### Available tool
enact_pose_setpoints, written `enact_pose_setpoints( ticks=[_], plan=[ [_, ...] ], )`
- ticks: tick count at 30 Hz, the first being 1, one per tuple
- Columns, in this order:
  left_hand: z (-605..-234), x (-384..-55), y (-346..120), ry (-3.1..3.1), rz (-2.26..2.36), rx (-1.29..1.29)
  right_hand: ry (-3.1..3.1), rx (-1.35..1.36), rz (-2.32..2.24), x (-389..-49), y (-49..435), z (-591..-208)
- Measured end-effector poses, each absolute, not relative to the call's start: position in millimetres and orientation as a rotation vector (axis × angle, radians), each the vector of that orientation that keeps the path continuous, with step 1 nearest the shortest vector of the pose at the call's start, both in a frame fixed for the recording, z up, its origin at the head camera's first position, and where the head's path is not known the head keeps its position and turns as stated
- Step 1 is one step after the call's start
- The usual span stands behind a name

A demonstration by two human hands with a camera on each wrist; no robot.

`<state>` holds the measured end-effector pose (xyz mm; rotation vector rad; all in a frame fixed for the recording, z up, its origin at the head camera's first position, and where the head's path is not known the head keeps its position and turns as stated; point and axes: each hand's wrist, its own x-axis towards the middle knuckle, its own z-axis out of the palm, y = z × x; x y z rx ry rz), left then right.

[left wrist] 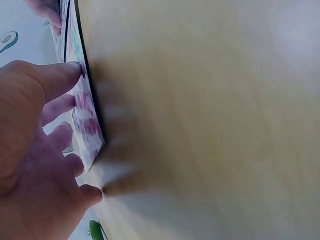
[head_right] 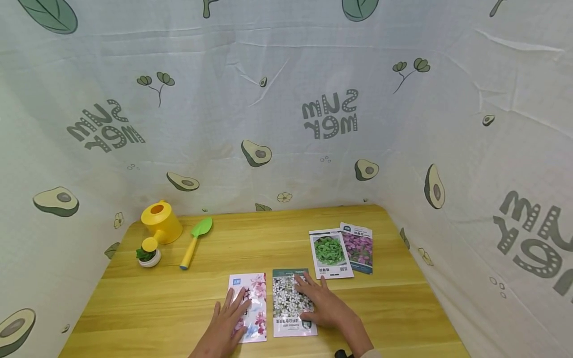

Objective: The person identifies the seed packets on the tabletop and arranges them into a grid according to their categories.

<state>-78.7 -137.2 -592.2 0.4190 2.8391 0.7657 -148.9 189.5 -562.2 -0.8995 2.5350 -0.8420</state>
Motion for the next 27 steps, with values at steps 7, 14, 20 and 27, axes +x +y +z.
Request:
enact_pose_setpoints(
  ticks=[7,14,20,27],
  plan=[
    [-600.3,-75.4,-133.9,2.945,0.829,0.441,2.563,-0.909,-0.827,-147.1,187.1,-561.7],
    [-590.2,-73.7,-129.5,2.975,0.816,0.448,2.622,-0.925,-0.808,-144.9,184.3,-564.4],
    [-587.8,-76.6,-126.4,2.983,0.786,0.448,2.655,-0.912,-0.768,-144.9,185.9,-566.7],
    [-599.7,-77.8,-124.1,3.069,0.907,0.489,2.699,-0.919,-0.768,-141.7,185.0,-565.3]
  ],
)
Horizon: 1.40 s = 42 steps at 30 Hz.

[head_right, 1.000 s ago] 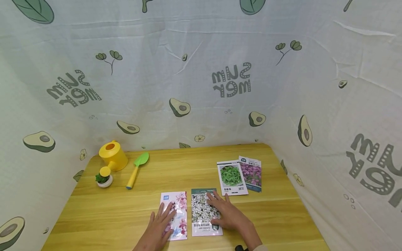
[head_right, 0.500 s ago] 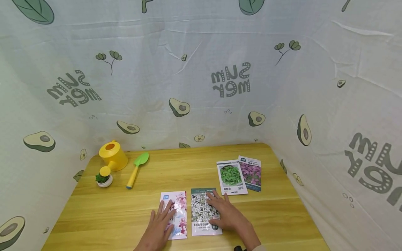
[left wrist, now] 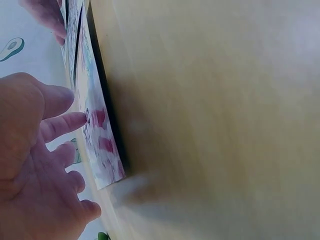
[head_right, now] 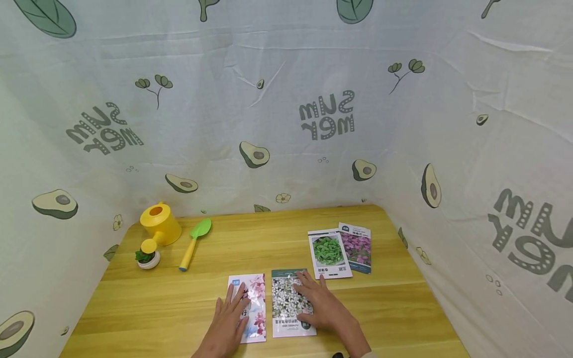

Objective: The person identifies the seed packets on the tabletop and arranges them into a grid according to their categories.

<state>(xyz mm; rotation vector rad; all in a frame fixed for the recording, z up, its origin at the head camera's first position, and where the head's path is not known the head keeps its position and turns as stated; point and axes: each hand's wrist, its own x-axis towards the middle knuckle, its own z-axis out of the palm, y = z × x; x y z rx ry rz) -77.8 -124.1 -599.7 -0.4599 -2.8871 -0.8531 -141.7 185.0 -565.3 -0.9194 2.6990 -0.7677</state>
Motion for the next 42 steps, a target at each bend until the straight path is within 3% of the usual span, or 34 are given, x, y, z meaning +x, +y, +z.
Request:
enact_pose_setpoints(
  ticks=[7,15,32,42],
  plan=[
    [-604.2,-80.8,-117.9,-2.817,-0.874,-0.456,2.777,-0.848,-0.818,-134.7,189.9,-565.7],
    [-581.4,-90.4,-111.1,-2.975,-0.858,-0.492,2.869,-0.613,-0.898,-130.3,202.0,-568.0],
    [-548.5,-144.7,-38.6,-3.001,-0.613,-0.948,3.097,-0.246,-0.764,-132.4,251.6,-583.8],
    [-558.0,-171.8,0.2,-3.044,-0.358,-1.127,3.108,-0.167,-0.692,-136.6,252.9,-585.3]
  ],
)
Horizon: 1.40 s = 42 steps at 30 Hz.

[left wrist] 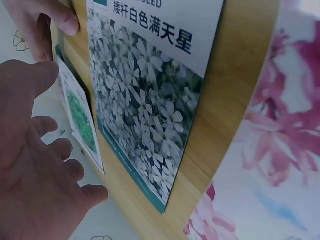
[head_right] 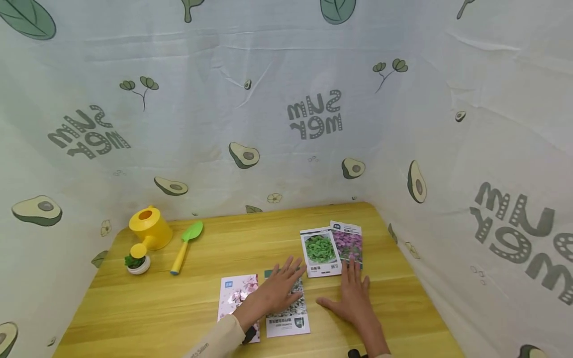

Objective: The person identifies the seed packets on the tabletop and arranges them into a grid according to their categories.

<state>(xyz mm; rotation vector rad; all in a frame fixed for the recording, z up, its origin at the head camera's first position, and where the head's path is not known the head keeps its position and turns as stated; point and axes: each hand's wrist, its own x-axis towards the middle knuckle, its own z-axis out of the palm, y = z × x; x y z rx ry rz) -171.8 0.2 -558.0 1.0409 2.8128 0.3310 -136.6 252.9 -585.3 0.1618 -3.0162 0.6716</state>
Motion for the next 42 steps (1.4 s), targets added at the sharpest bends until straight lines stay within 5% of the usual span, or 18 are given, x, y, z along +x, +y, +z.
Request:
enact_pose_setpoints(
  ticks=[42],
  plan=[
    [-561.9,-209.7,43.7,2.667,0.006,0.965,-3.058,0.107,0.851,-139.9,256.0,-595.6]
  ],
)
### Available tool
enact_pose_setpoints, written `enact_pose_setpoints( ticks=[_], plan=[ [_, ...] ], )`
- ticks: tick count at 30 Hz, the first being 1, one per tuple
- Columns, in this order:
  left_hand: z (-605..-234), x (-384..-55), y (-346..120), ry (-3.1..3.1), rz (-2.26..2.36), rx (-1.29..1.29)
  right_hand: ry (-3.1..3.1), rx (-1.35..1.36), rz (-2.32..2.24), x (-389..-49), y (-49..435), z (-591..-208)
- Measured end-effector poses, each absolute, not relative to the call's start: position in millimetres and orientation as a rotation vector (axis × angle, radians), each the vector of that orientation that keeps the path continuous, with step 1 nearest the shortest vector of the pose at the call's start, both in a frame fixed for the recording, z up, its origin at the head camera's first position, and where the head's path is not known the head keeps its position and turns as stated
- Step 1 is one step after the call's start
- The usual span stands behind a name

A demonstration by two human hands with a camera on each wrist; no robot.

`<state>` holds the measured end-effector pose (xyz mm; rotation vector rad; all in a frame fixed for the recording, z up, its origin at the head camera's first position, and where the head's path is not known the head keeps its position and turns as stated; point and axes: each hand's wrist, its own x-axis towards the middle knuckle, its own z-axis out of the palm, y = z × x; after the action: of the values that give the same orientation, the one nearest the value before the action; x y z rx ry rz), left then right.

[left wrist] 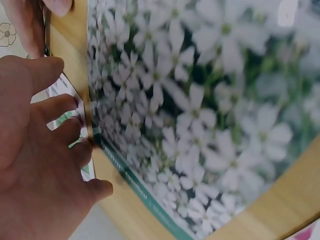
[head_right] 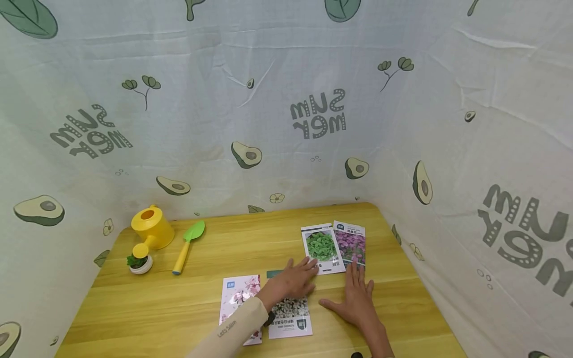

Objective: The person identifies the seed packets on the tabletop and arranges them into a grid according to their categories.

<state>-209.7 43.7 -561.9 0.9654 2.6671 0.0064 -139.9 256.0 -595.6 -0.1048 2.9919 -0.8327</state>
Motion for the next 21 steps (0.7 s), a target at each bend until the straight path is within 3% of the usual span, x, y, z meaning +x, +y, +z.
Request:
enact_pose_setpoints(
  ticks=[21],
  plan=[
    [-552.7,-224.6,24.0,2.703,0.208,0.87,2.98,-0.114,-0.858,-137.4,257.3,-593.1]
  ],
)
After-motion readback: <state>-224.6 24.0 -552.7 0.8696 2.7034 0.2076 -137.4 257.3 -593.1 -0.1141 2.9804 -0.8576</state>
